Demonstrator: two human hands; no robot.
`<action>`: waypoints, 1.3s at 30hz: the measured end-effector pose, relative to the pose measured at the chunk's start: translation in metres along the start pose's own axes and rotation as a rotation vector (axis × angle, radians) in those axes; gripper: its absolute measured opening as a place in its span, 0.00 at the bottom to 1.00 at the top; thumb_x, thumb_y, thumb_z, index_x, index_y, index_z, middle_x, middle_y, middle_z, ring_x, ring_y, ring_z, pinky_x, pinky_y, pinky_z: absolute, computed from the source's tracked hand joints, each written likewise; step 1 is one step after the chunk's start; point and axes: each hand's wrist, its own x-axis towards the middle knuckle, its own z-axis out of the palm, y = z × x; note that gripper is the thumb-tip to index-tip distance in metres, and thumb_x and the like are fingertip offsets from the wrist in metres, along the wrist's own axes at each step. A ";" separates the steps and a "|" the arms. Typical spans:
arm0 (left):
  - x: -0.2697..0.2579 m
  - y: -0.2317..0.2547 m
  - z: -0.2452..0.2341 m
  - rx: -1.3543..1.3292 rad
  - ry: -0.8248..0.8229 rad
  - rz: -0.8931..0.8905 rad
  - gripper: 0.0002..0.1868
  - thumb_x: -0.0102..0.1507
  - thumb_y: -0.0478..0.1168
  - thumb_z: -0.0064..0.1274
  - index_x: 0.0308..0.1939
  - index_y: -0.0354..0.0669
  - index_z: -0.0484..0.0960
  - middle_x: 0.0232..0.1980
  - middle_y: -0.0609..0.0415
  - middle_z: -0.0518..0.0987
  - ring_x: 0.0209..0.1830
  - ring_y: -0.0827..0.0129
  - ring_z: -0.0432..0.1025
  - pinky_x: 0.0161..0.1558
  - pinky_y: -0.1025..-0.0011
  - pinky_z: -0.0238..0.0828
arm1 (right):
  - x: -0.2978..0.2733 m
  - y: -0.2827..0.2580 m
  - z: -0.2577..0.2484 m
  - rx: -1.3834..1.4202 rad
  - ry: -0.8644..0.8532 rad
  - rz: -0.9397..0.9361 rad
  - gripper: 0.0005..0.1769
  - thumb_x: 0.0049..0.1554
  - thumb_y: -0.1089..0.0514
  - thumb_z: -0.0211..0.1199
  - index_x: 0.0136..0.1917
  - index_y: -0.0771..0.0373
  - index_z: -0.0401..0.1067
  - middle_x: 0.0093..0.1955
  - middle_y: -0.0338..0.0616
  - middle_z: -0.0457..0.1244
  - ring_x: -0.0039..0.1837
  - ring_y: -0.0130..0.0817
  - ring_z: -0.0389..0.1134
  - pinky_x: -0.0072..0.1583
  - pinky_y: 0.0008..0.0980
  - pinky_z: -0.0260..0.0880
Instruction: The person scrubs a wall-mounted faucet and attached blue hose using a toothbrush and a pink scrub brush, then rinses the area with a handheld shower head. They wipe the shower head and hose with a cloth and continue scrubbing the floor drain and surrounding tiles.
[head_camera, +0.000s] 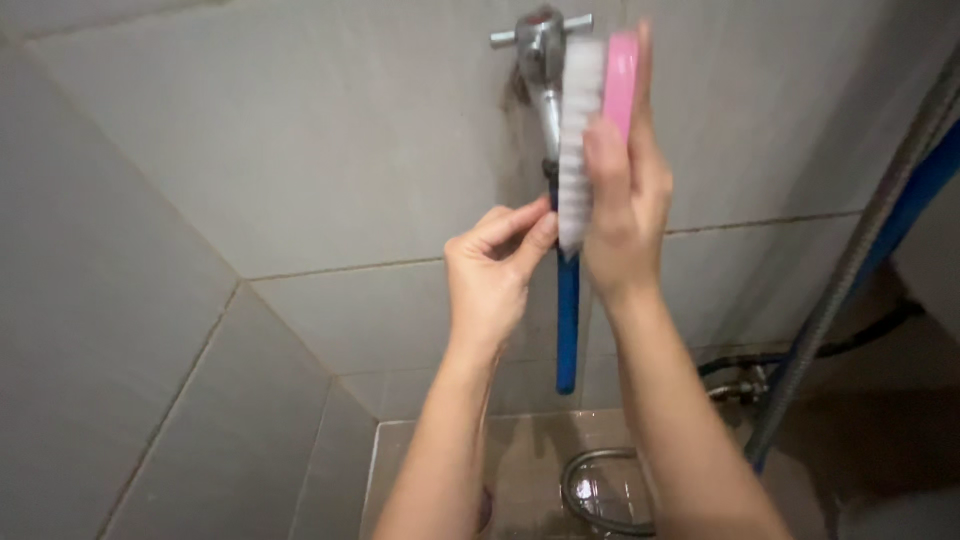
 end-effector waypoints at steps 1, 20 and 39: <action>0.000 0.001 0.001 -0.048 0.009 -0.022 0.12 0.63 0.32 0.62 0.50 0.33 0.87 0.38 0.59 0.81 0.39 0.78 0.75 0.45 0.78 0.75 | -0.013 -0.001 -0.001 -0.025 -0.002 -0.045 0.40 0.67 0.44 0.49 0.86 0.61 0.44 0.87 0.50 0.50 0.74 0.37 0.62 0.74 0.35 0.65; -0.007 0.005 -0.001 -0.086 0.035 -0.073 0.14 0.64 0.35 0.63 0.51 0.33 0.87 0.39 0.58 0.80 0.40 0.78 0.74 0.46 0.78 0.73 | -0.139 0.011 0.008 -0.029 0.105 0.061 0.42 0.64 0.45 0.50 0.82 0.72 0.48 0.83 0.54 0.50 0.80 0.39 0.54 0.76 0.36 0.52; -0.020 0.038 0.004 0.415 0.151 0.155 0.11 0.60 0.39 0.67 0.38 0.33 0.86 0.36 0.56 0.77 0.33 0.77 0.69 0.37 0.76 0.69 | -0.059 0.047 -0.005 1.039 -0.228 0.404 0.40 0.71 0.31 0.44 0.73 0.70 0.62 0.66 0.59 0.63 0.68 0.47 0.69 0.68 0.45 0.70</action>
